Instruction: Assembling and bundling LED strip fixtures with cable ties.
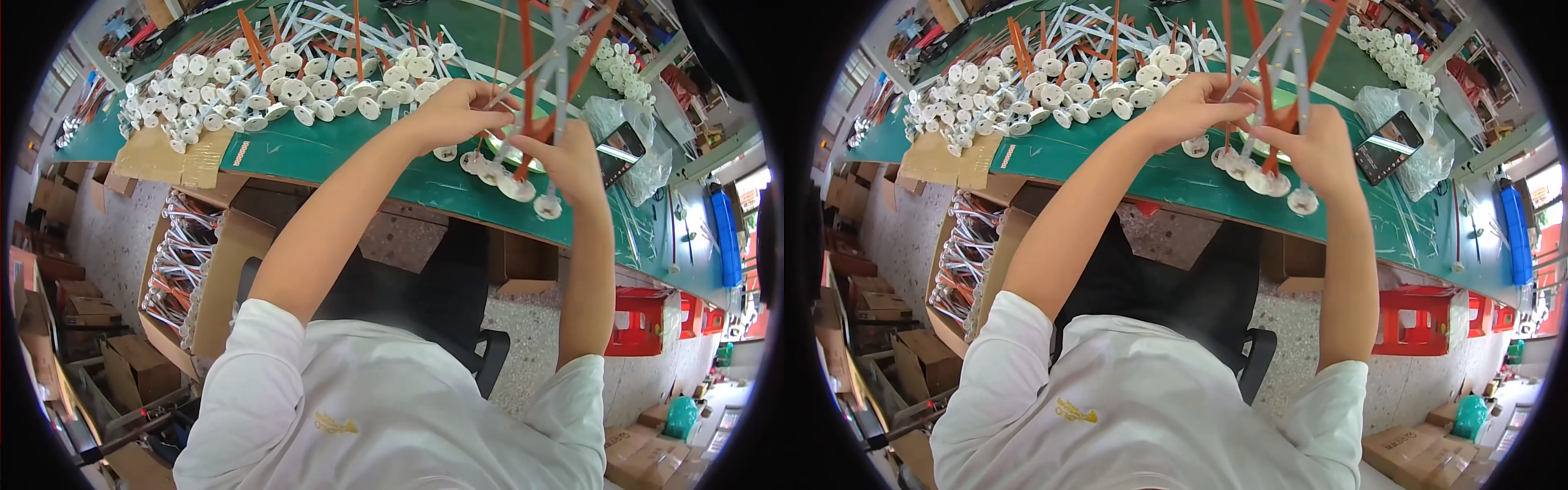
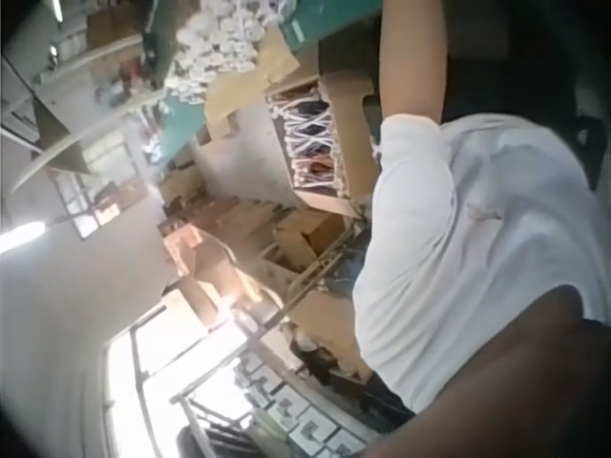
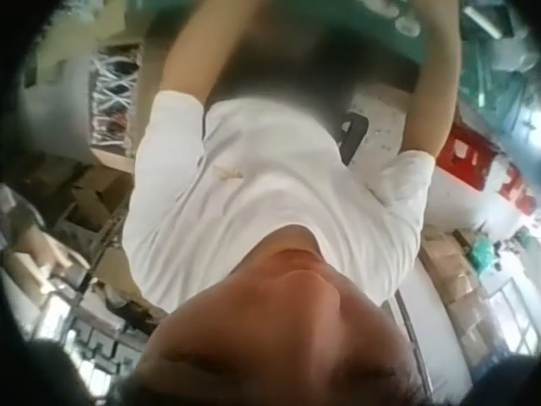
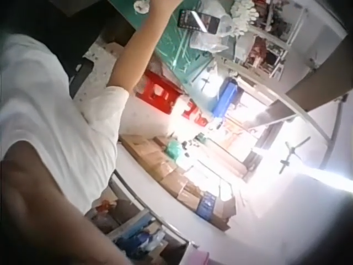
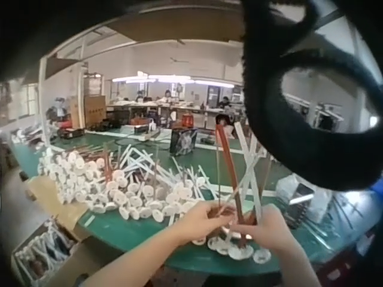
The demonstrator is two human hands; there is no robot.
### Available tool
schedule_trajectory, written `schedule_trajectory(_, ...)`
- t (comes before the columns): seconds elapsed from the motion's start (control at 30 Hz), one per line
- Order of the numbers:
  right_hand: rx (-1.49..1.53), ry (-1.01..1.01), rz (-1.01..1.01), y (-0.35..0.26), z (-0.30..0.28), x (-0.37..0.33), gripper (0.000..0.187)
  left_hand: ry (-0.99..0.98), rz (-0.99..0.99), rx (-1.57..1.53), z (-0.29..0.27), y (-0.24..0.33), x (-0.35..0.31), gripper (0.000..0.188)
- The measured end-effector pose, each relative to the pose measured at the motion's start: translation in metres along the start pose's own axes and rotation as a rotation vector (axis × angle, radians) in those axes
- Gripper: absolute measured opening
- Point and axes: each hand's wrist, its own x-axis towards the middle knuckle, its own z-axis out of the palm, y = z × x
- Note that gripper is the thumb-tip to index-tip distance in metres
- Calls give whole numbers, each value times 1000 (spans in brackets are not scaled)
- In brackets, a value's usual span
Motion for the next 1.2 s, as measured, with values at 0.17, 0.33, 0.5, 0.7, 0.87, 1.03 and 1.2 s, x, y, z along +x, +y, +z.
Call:
schedule_trajectory(0.17, -10, 28, 20, -3, 16, 7, 26, -22, 194, 85, -4, -9, 1, 30)
schedule_trajectory(0.33, 24, 81, 45, 3, 1, 0, 24, 154, 84, 100, -8, -13, 4, 26)
schedule_trajectory(0.5, 85, 103, 60, 14, 4, 1, 16, 87, 284, 65, 4, -19, 9, 32)
schedule_trajectory(0.7, 59, 62, 75, 5, 8, 1, 21, 87, 195, 136, 10, -16, 9, 31)
schedule_trajectory(0.87, 201, 123, 34, 19, 14, 1, 22, 87, 424, 114, 20, -14, 11, 25)
schedule_trajectory(1.03, -25, 117, -12, 3, 20, 1, 22, 134, 330, 47, 24, -11, 13, 25)
schedule_trajectory(1.2, -26, 162, -66, 11, 15, -4, 25, 126, 223, 114, 20, -9, 17, 24)
